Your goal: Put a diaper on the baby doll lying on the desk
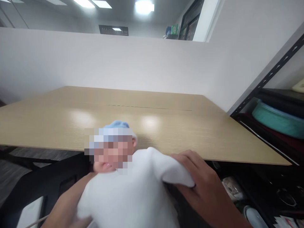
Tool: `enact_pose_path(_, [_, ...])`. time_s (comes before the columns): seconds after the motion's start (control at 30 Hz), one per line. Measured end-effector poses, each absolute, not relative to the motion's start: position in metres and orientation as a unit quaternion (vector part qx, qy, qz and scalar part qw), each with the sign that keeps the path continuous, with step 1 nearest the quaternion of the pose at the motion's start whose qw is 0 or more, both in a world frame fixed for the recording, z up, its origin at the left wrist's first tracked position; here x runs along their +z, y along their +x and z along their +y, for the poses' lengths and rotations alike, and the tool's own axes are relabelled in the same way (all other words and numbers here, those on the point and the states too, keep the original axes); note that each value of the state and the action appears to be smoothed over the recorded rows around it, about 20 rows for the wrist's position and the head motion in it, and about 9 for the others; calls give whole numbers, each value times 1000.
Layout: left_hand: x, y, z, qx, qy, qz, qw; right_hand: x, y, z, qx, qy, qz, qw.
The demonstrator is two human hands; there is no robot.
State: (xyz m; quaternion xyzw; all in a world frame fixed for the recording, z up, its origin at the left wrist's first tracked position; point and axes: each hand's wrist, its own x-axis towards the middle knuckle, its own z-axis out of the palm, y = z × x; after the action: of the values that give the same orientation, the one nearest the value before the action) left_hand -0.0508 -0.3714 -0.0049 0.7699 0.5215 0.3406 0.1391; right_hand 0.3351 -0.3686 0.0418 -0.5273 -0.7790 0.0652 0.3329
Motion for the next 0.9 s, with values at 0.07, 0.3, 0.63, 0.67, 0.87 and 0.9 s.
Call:
enact_pose_path(0.07, [5, -39, -332, 289, 794, 496, 200, 30, 344, -350, 78, -576, -742, 334])
enact_pose_path(0.3, [17, -9, -206, 193, 810, 521, 187, -18, 363, -275, 63, -639, -695, 323])
enact_pose_path(0.63, [12, -8, -107, 156, 815, 529, 175, -47, 369, -186, 72, -640, -705, 298])
enact_pose_path(0.67, [11, -9, -97, 157, 816, 526, 179, -47, 369, -176, 68, -637, -709, 296])
enact_pose_path(0.87, [7, -11, -28, 153, 820, 511, 205, -45, 371, -107, 48, -611, -745, 264])
enact_pose_path(0.9, [6, -10, -16, 151, 819, 514, 204, -46, 372, -96, 43, -608, -749, 261])
